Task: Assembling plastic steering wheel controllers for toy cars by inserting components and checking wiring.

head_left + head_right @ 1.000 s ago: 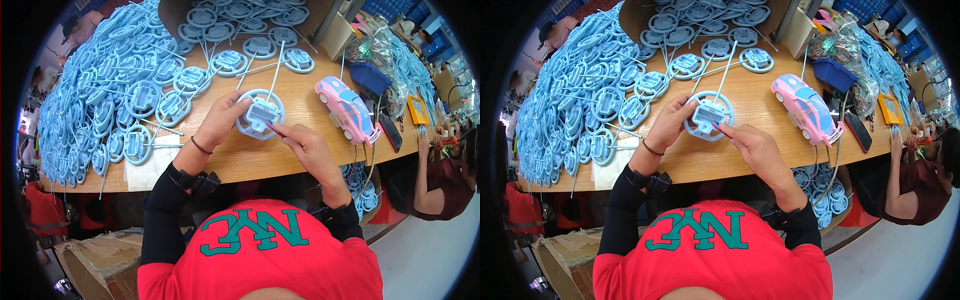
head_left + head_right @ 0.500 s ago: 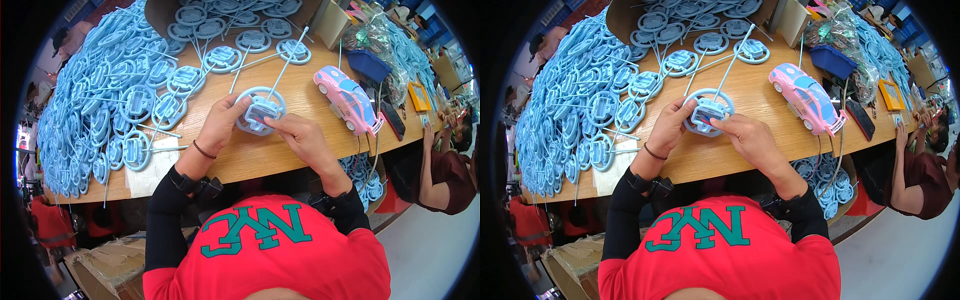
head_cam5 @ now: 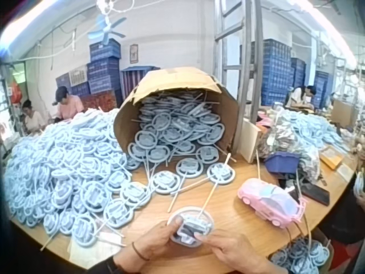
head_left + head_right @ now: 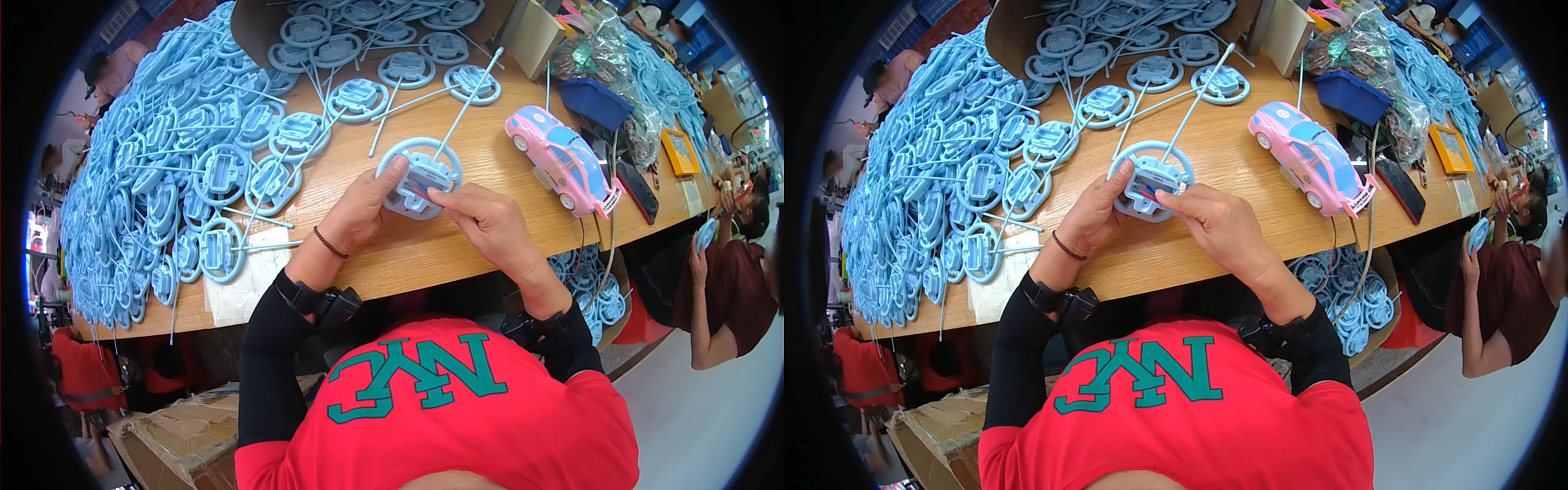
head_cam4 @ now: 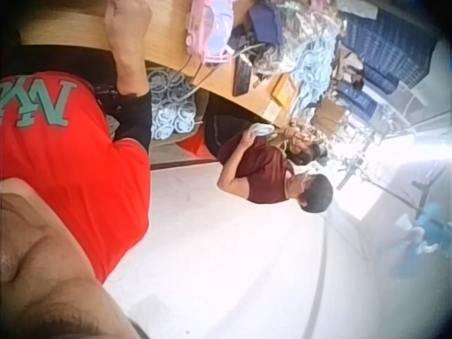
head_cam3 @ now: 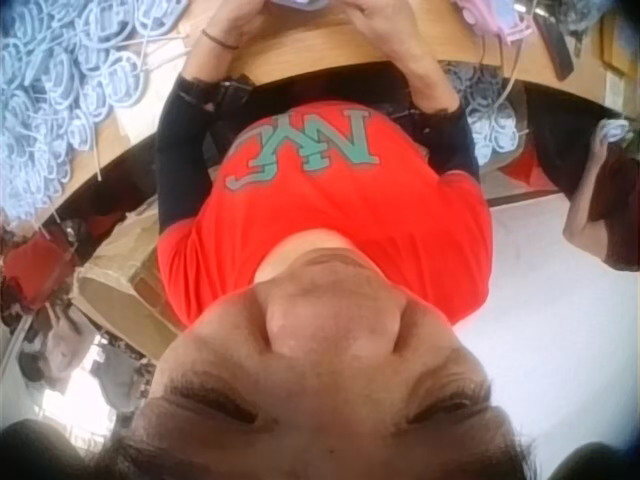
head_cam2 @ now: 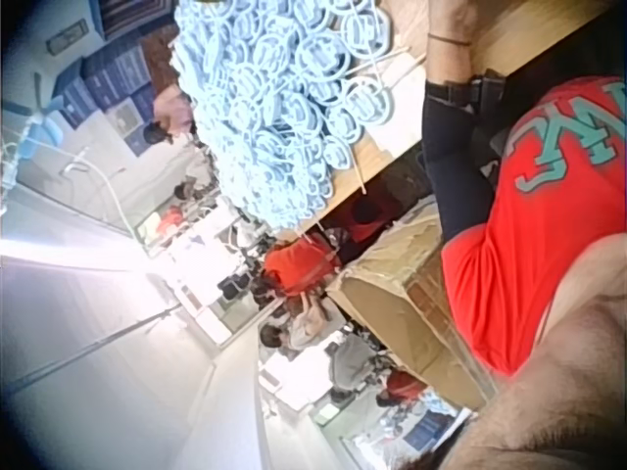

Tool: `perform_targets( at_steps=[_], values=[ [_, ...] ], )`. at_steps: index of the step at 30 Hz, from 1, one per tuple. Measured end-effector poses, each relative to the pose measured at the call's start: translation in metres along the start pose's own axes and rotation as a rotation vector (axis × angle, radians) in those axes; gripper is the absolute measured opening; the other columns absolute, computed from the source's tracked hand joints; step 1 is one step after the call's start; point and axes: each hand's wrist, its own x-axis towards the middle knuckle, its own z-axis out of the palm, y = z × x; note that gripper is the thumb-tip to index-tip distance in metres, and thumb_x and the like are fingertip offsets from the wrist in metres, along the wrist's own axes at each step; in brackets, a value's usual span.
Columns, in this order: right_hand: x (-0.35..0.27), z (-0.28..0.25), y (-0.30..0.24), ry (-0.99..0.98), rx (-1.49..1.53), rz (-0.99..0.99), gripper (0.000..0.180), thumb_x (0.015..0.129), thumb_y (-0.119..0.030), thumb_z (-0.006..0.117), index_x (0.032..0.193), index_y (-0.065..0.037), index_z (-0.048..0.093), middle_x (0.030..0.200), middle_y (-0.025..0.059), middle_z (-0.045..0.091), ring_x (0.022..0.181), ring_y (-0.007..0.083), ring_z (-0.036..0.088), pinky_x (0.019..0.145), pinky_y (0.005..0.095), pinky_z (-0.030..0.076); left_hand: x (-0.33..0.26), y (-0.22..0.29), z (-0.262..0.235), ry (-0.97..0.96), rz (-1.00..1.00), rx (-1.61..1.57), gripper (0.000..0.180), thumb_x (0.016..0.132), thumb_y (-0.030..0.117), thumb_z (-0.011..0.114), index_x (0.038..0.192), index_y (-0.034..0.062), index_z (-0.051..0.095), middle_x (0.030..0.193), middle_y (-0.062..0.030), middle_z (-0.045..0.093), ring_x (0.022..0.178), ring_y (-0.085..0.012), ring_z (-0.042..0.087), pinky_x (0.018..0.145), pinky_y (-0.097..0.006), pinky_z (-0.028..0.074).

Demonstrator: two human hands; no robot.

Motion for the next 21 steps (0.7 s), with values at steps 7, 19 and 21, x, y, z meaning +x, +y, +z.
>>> perform_targets(
  at_steps=[7, 19, 21],
  values=[
    [0.000, 0.000, -0.012, 0.005, 0.064, 0.012, 0.027, 0.084, -0.007, 0.063, 0.110, -0.011, 0.068, 0.083, 0.0107, 0.063, 0.075, 0.0282, 0.062, 0.064, 0.0353, 0.049, 0.002, -0.004, -0.010, 0.027, 0.043, 0.042, 0.044, 0.096, 0.041, 0.051, 0.116, 0.0020, 0.056, 0.103, -0.0072, 0.065, 0.091, -0.0146, 0.065, 0.080, -0.029, 0.054],
    [0.000, 0.006, -0.002, -0.009, 0.034, 0.003, 0.027, 0.084, -0.007, 0.063, 0.110, -0.011, 0.068, 0.083, 0.0122, 0.063, 0.077, 0.0308, 0.062, 0.065, 0.0374, 0.049, 0.005, -0.007, -0.014, 0.078, 0.114, 0.011, 0.036, 0.096, 0.032, 0.054, 0.116, 0.0021, 0.056, 0.100, -0.0050, 0.066, 0.087, -0.0112, 0.064, 0.077, -0.026, 0.053],
    [0.002, 0.007, -0.001, -0.008, 0.055, 0.025, 0.028, 0.084, -0.006, 0.062, 0.111, -0.011, 0.068, 0.083, 0.0124, 0.063, 0.077, 0.0306, 0.062, 0.066, 0.0372, 0.049, 0.006, -0.007, -0.013, 0.096, 0.120, 0.005, 0.036, 0.096, 0.032, 0.054, 0.116, 0.0017, 0.056, 0.099, -0.0047, 0.066, 0.086, -0.0108, 0.064, 0.077, -0.026, 0.053]
  ],
)
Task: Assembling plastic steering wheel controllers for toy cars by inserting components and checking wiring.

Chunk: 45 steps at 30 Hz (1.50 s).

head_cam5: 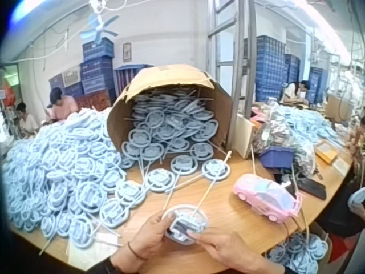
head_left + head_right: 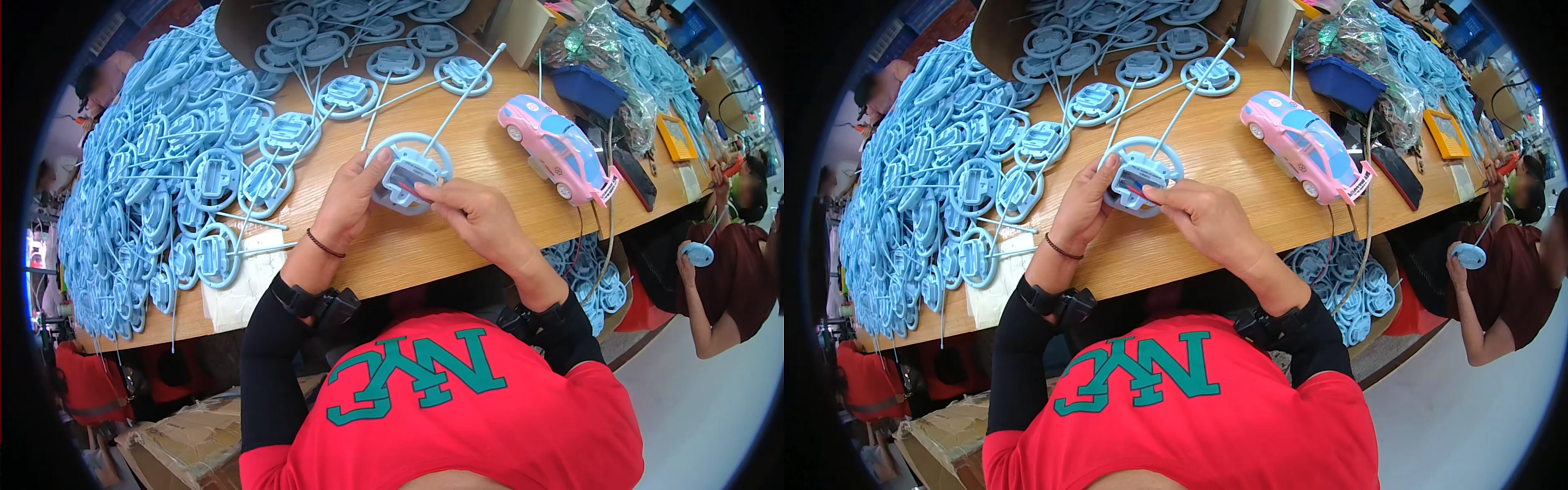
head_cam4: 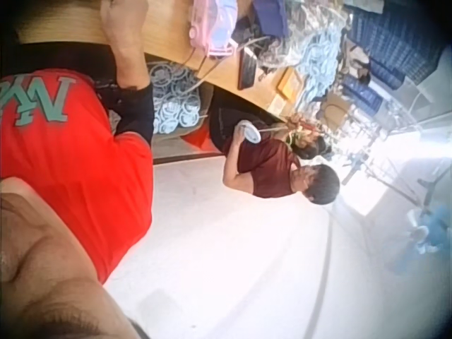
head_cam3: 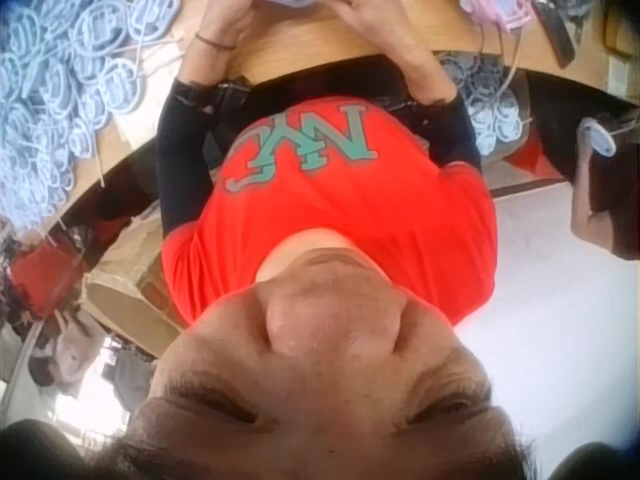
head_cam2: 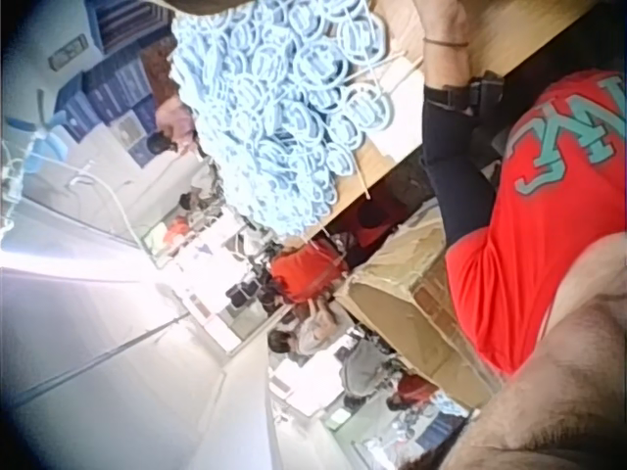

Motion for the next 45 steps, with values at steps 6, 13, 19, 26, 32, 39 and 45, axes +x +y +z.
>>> perform_targets(
  at_steps=[6, 13, 19, 26, 32, 39, 45],
  values=[
    [0.003, -0.008, -0.011, -0.051, 0.062, -0.003, 0.030, 0.084, -0.004, 0.062, 0.112, -0.010, 0.067, 0.080, 0.0110, 0.063, 0.073, 0.0269, 0.062, 0.064, 0.0350, 0.048, -0.005, 0.026, -0.033, 0.199, 0.414, 0.453, 0.040, 0.095, 0.029, 0.057, 0.123, 0.0012, 0.053, 0.109, -0.0081, 0.064, 0.093, -0.0166, 0.063, 0.079, -0.028, 0.051],
    [-0.001, -0.013, -0.015, 0.028, 0.170, -0.083, 0.029, 0.084, -0.003, 0.063, 0.112, -0.009, 0.067, 0.075, 0.0083, 0.060, 0.068, 0.0239, 0.060, 0.061, 0.0329, 0.046, -0.060, 0.103, -0.075, 0.436, 0.698, -0.142, 0.040, 0.098, 0.037, 0.049, 0.122, 0.0043, 0.053, 0.119, -0.0097, 0.060, 0.101, -0.0198, 0.062, 0.079, -0.030, 0.053],
    [0.003, -0.007, -0.031, -0.071, 0.001, -0.083, 0.032, 0.084, -0.006, 0.062, 0.115, -0.015, 0.066, 0.076, 0.0063, 0.059, 0.067, 0.0241, 0.060, 0.058, 0.0344, 0.047, -0.035, 0.027, -0.026, 0.389, 0.399, 0.172, 0.030, 0.099, 0.027, 0.051, 0.100, 0.0007, 0.064, 0.093, -0.0027, 0.066, 0.080, -0.0072, 0.060, 0.072, -0.022, 0.048],
    [0.006, 0.001, -0.024, -0.088, -0.133, -0.081, 0.037, 0.081, -0.003, 0.060, 0.115, -0.018, 0.066, 0.083, 0.0068, 0.062, 0.073, 0.0266, 0.063, 0.061, 0.0366, 0.050, -0.034, 0.007, 0.000, 0.336, 0.320, 0.288, 0.034, 0.097, 0.032, 0.055, 0.097, -0.0017, 0.063, 0.084, -0.0030, 0.065, 0.069, -0.0056, 0.058, 0.061, -0.020, 0.047],
    [0.008, 0.003, -0.022, -0.082, -0.106, -0.097, 0.036, 0.082, -0.001, 0.062, 0.116, -0.014, 0.065, 0.087, 0.0092, 0.064, 0.076, 0.0261, 0.063, 0.065, 0.0333, 0.050, -0.031, 0.002, 0.001, 0.301, 0.238, 0.222, 0.036, 0.097, 0.032, 0.055, 0.101, -0.0026, 0.063, 0.086, -0.0043, 0.066, 0.072, -0.0066, 0.059, 0.062, -0.021, 0.048],
    [0.009, 0.005, -0.017, -0.065, -0.066, -0.097, 0.036, 0.081, -0.002, 0.061, 0.114, -0.016, 0.067, 0.089, 0.0075, 0.065, 0.078, 0.0272, 0.064, 0.065, 0.0353, 0.051, -0.033, 0.004, 0.005, 0.232, 0.199, 0.069, 0.040, 0.096, 0.035, 0.056, 0.111, -0.0015, 0.061, 0.093, -0.0066, 0.067, 0.076, -0.0108, 0.063, 0.065, -0.023, 0.051],
    [0.005, 0.005, -0.019, -0.060, -0.026, -0.086, 0.032, 0.082, -0.004, 0.061, 0.111, -0.015, 0.067, 0.087, 0.0078, 0.065, 0.078, 0.0284, 0.064, 0.065, 0.0367, 0.051, -0.029, 0.001, 0.002, 0.224, 0.172, 0.005, 0.039, 0.095, 0.034, 0.057, 0.110, -0.0011, 0.061, 0.094, -0.0062, 0.067, 0.078, -0.0116, 0.064, 0.066, -0.023, 0.052]
  ],
)
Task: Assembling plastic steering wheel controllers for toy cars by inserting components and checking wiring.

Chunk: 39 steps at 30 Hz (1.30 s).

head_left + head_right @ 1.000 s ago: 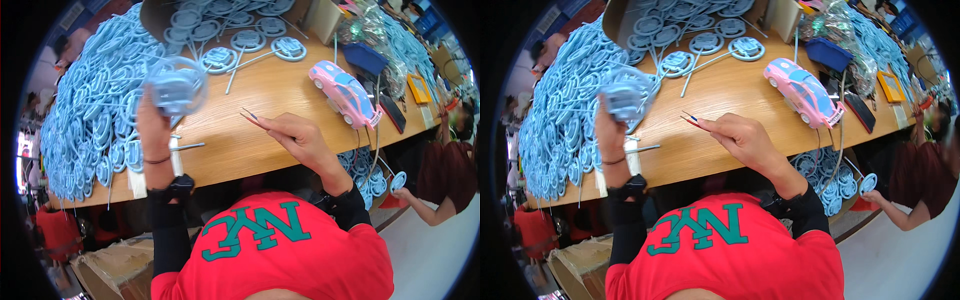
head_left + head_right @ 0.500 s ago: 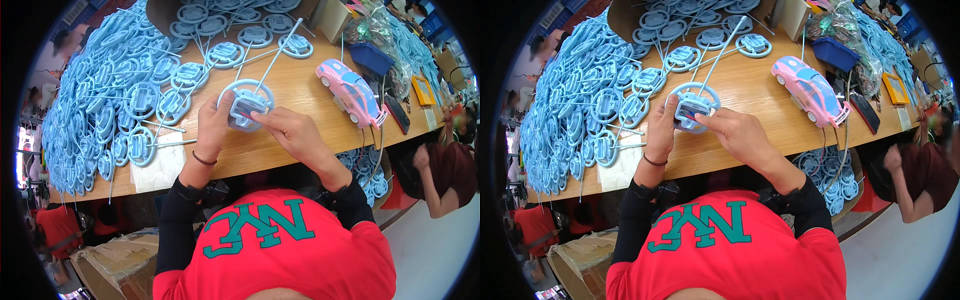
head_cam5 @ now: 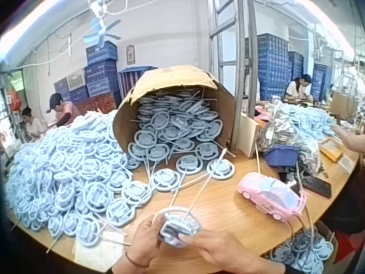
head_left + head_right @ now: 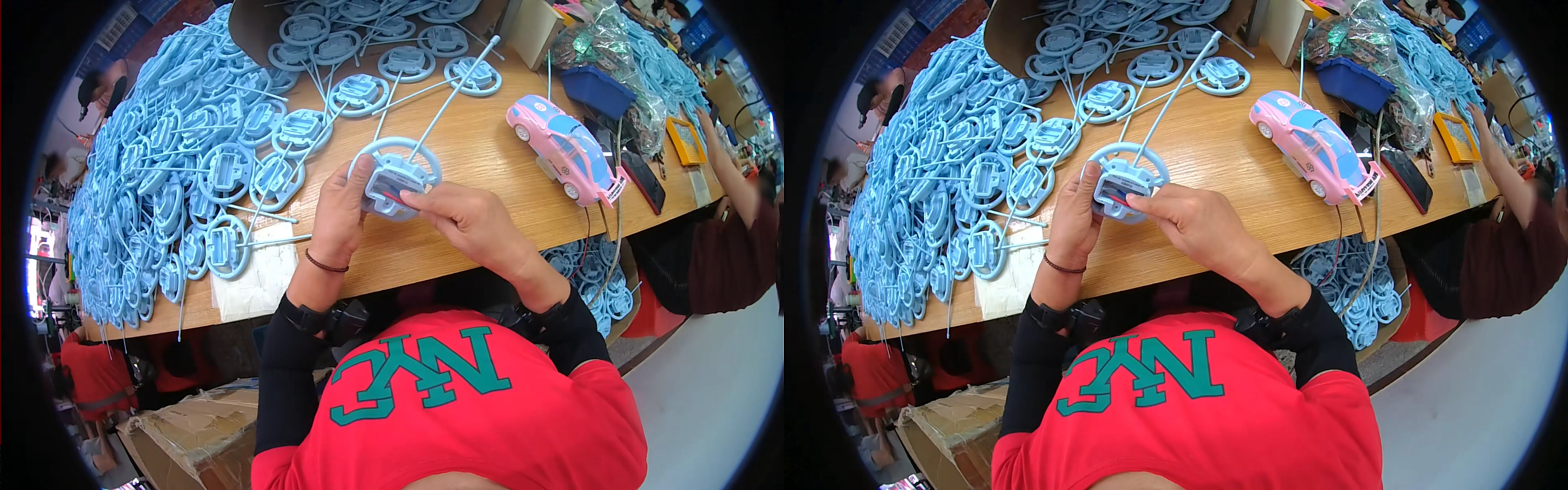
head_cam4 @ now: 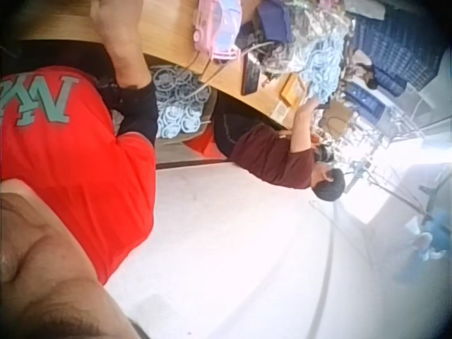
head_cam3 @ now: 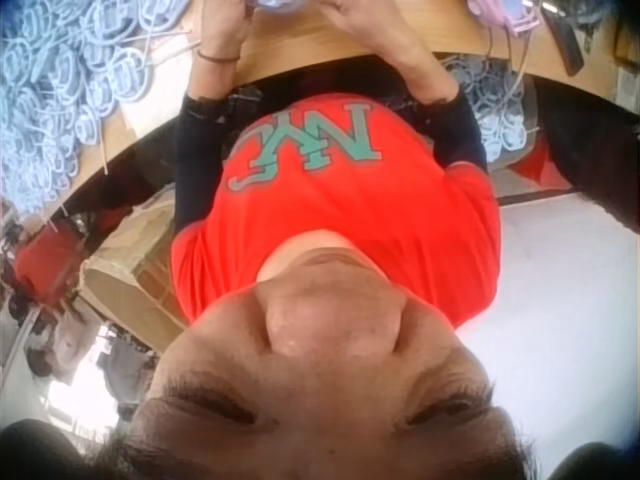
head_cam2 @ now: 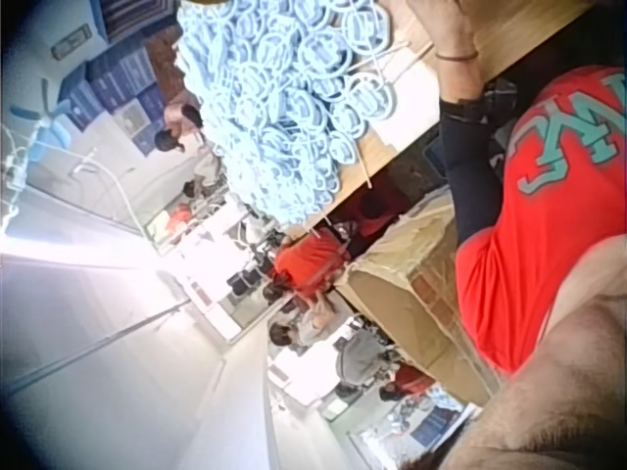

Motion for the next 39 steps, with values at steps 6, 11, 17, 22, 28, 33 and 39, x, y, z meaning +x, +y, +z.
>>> perform_targets(
  at_steps=[6, 11, 17, 22, 28, 33, 39],
  values=[
    [-0.001, 0.002, 0.004, 0.017, 0.013, -0.010, 0.032, 0.082, -0.005, 0.061, 0.112, -0.014, 0.067, 0.087, 0.0085, 0.065, 0.078, 0.0288, 0.064, 0.066, 0.0367, 0.051, 0.000, -0.001, -0.003, -0.017, -0.058, -0.003, 0.038, 0.094, 0.034, 0.058, 0.110, -0.0013, 0.061, 0.094, -0.0068, 0.067, 0.079, -0.0113, 0.064, 0.067, -0.023, 0.051],
    [-0.004, 0.003, 0.000, -0.010, 0.044, 0.019, 0.033, 0.081, -0.001, 0.063, 0.113, -0.010, 0.067, 0.088, 0.0114, 0.065, 0.078, 0.0284, 0.063, 0.069, 0.0337, 0.050, 0.001, -0.002, -0.004, -0.009, -0.031, 0.021, 0.038, 0.095, 0.033, 0.057, 0.109, -0.0019, 0.061, 0.095, -0.0074, 0.067, 0.079, -0.0121, 0.065, 0.068, -0.025, 0.053],
    [-0.005, -0.001, 0.006, 0.022, 0.044, 0.031, 0.034, 0.081, 0.000, 0.063, 0.113, -0.010, 0.067, 0.088, 0.0117, 0.066, 0.079, 0.0270, 0.064, 0.069, 0.0332, 0.050, -0.006, 0.007, 0.004, -0.066, -0.086, 0.010, 0.033, 0.096, 0.029, 0.055, 0.110, -0.0009, 0.061, 0.097, -0.0074, 0.067, 0.083, -0.0123, 0.065, 0.071, -0.026, 0.054],
    [-0.002, -0.011, -0.003, -0.058, 0.093, 0.073, 0.032, 0.083, 0.000, 0.062, 0.113, -0.009, 0.067, 0.087, 0.0114, 0.065, 0.079, 0.0244, 0.064, 0.068, 0.0304, 0.049, 0.000, 0.023, -0.047, 0.140, 0.089, -0.048, 0.027, 0.094, 0.013, 0.057, 0.120, 0.0052, 0.059, 0.108, -0.0062, 0.064, 0.094, -0.0150, 0.063, 0.080, -0.027, 0.053],
    [-0.011, -0.017, 0.018, 0.027, 0.114, 0.086, 0.030, 0.084, -0.006, 0.061, 0.113, -0.010, 0.067, 0.077, 0.0093, 0.061, 0.070, 0.0252, 0.059, 0.063, 0.0335, 0.047, -0.129, 0.190, -0.098, -0.360, 1.037, -0.581, 0.036, 0.087, 0.030, 0.064, 0.112, 0.0051, 0.058, 0.108, -0.0090, 0.063, 0.098, -0.0182, 0.061, 0.079, -0.031, 0.052],
    [-0.008, -0.012, 0.027, 0.012, 0.158, 0.140, 0.030, 0.084, -0.005, 0.061, 0.113, -0.008, 0.066, 0.078, 0.0109, 0.061, 0.072, 0.0265, 0.059, 0.065, 0.0339, 0.047, -0.149, 0.194, -0.105, -0.310, 1.176, -0.520, 0.073, 0.060, 0.034, 0.088, 0.116, 0.0017, 0.054, 0.111, -0.0026, 0.059, 0.110, -0.0169, 0.052, 0.084, -0.030, 0.049],
    [-0.010, -0.014, 0.022, -0.012, 0.156, 0.158, 0.031, 0.084, -0.004, 0.061, 0.115, -0.008, 0.065, 0.083, 0.0128, 0.063, 0.074, 0.0268, 0.061, 0.067, 0.0330, 0.047, 0.011, 0.142, -0.056, 0.053, 0.398, 0.593, 0.036, 0.091, 0.019, 0.057, 0.121, -0.0018, 0.055, 0.105, -0.0120, 0.064, 0.102, -0.0197, 0.062, 0.080, -0.030, 0.053]
  ],
)
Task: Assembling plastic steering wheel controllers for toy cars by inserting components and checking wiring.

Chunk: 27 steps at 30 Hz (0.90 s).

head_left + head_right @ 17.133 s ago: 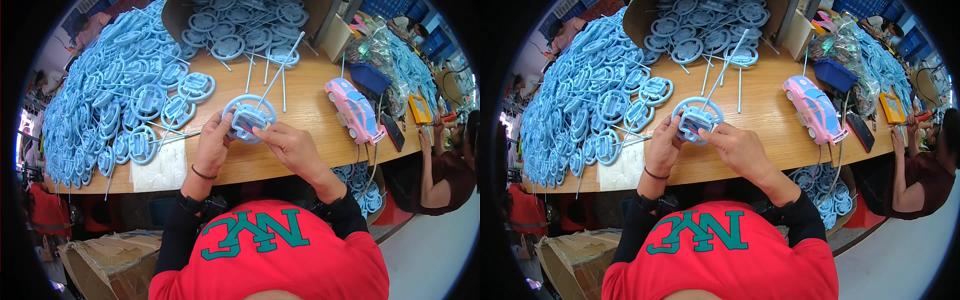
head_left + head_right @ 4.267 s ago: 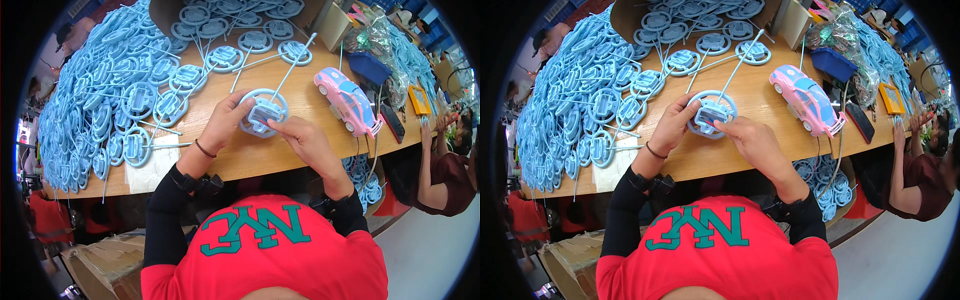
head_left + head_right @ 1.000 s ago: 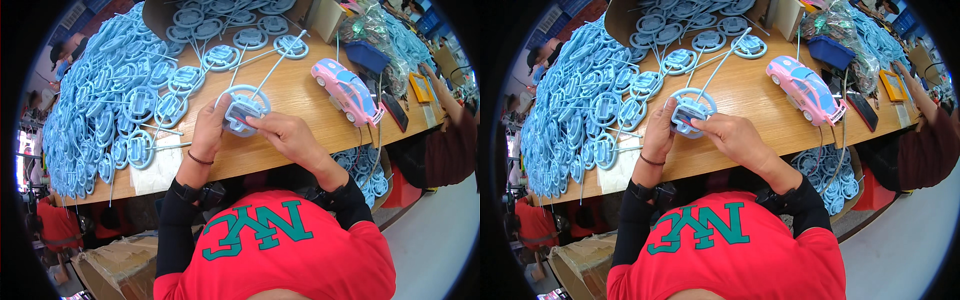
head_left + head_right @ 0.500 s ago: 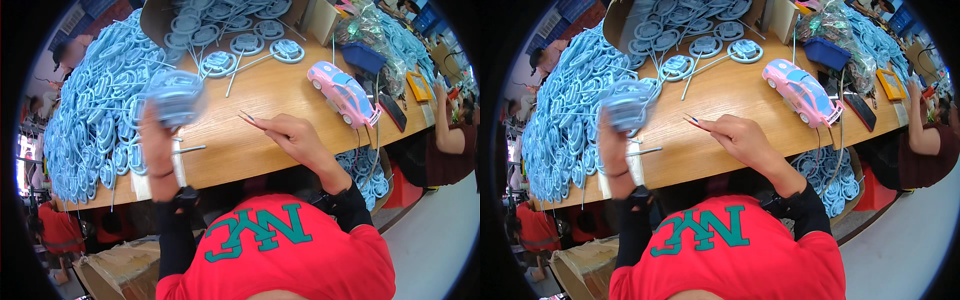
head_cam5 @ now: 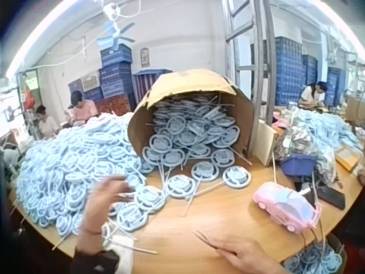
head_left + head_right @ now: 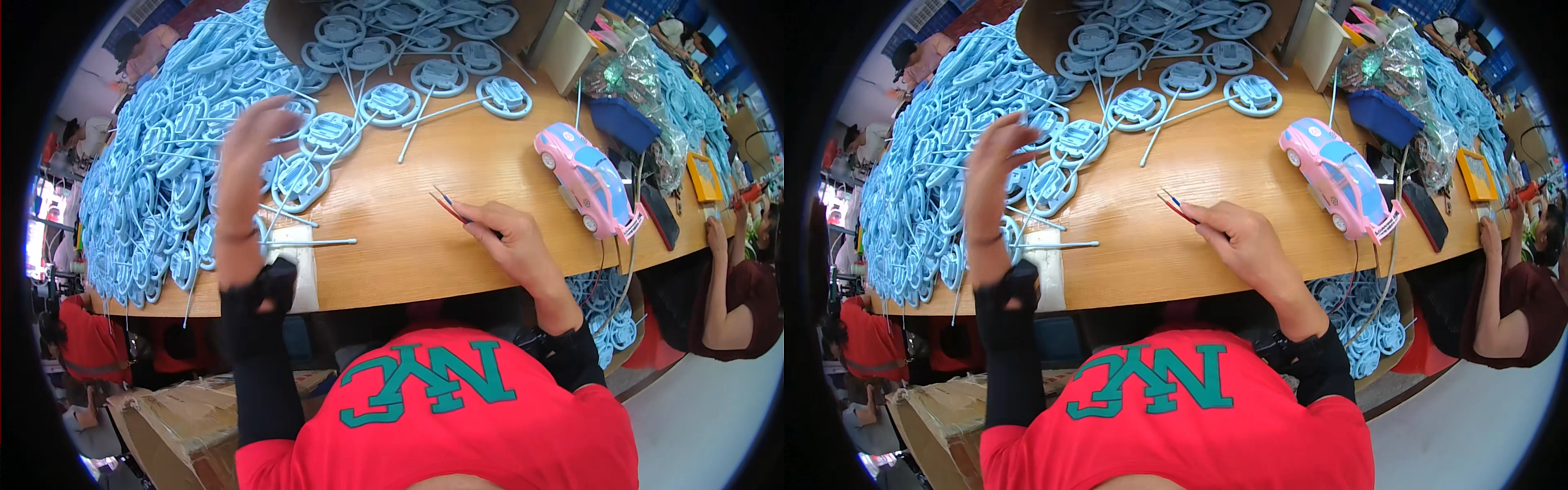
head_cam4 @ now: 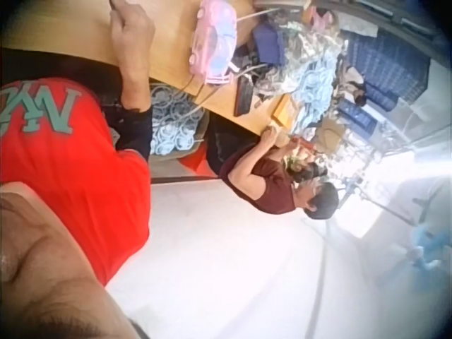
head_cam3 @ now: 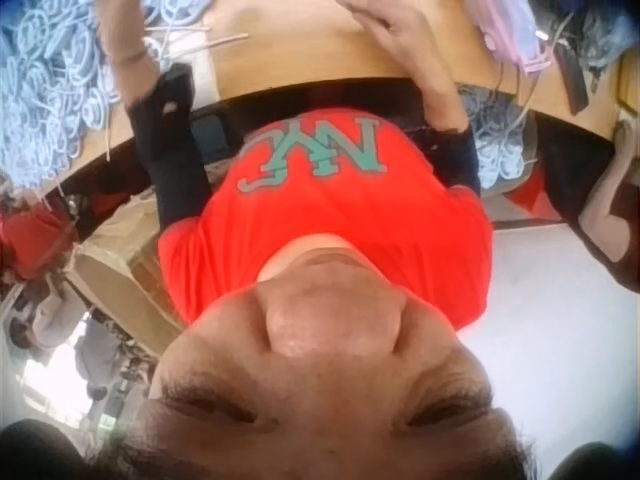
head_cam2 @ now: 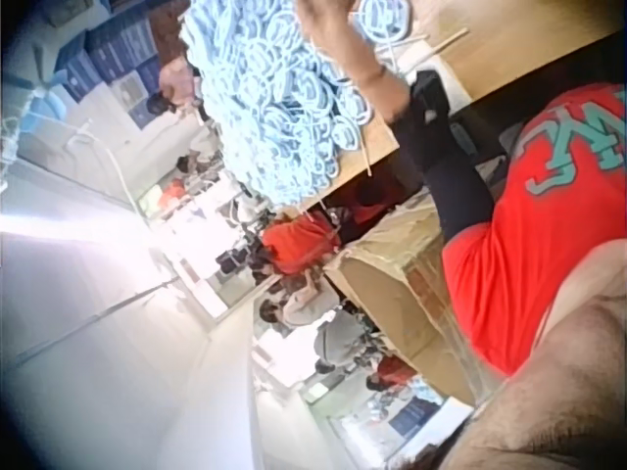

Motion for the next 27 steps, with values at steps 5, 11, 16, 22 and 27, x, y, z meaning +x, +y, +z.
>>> perform_targets(
  at_steps=[5, 11, 16, 22, 27],
  values=[
    [-0.004, -0.004, -0.009, -0.015, 0.004, 0.030, 0.030, 0.085, -0.003, 0.060, 0.114, -0.004, 0.065, 0.085, 0.0141, 0.064, 0.074, 0.0269, 0.062, 0.068, 0.0319, 0.048, 0.095, -0.135, 0.067, -0.197, 0.424, 0.875, 0.056, 0.079, 0.033, 0.070, 0.124, 0.0033, 0.056, 0.124, -0.0179, 0.056, 0.111, -0.0316, 0.057, 0.095, -0.038, 0.045],
    [-0.014, -0.017, -0.009, 0.002, 0.006, 0.072, 0.030, 0.084, 0.000, 0.062, 0.113, -0.003, 0.065, 0.084, 0.0136, 0.064, 0.071, 0.0228, 0.060, 0.066, 0.0280, 0.047, 0.099, -0.132, 0.101, -0.266, 0.306, 1.169, 0.061, 0.074, 0.034, 0.072, 0.121, 0.0017, 0.053, 0.131, -0.0180, 0.050, 0.111, -0.0344, 0.056, 0.093, -0.039, 0.047],
    [-0.015, -0.008, 0.004, 0.095, 0.094, 0.101, 0.034, 0.084, -0.001, 0.065, 0.117, -0.003, 0.064, 0.078, 0.0048, 0.061, 0.068, 0.0092, 0.054, 0.060, 0.0221, 0.041, 0.064, -0.097, 0.094, -0.365, 0.324, 1.081, 0.048, 0.072, 0.031, 0.071, 0.109, 0.0034, 0.056, 0.126, -0.0179, 0.052, 0.107, -0.0333, 0.057, 0.087, -0.040, 0.050],
    [-0.006, 0.001, 0.010, 0.320, 0.390, 0.239, 0.032, 0.087, -0.008, 0.065, 0.118, 0.000, 0.061, 0.077, -0.0009, 0.056, 0.064, 0.0034, 0.050, 0.055, 0.0179, 0.039, -0.012, -0.050, 0.098, -0.458, 0.837, 0.807, 0.054, 0.064, 0.014, 0.074, 0.113, 0.0083, 0.053, 0.132, -0.0128, 0.048, 0.123, -0.0369, 0.047, 0.096, -0.044, 0.045],
    [-0.010, -0.022, 0.002, 0.273, 0.560, 0.437, 0.016, 0.090, -0.013, 0.063, 0.101, -0.002, 0.063, 0.067, -0.0050, 0.052, 0.051, 0.0011, 0.040, 0.044, 0.0170, 0.028, -0.053, -0.021, 0.112, -0.666, 1.107, 0.781, 0.040, 0.072, 0.011, 0.065, 0.109, 0.0074, 0.051, 0.137, -0.0157, 0.041, 0.133, -0.0366, 0.035, 0.107, -0.046, 0.037]
  ],
)
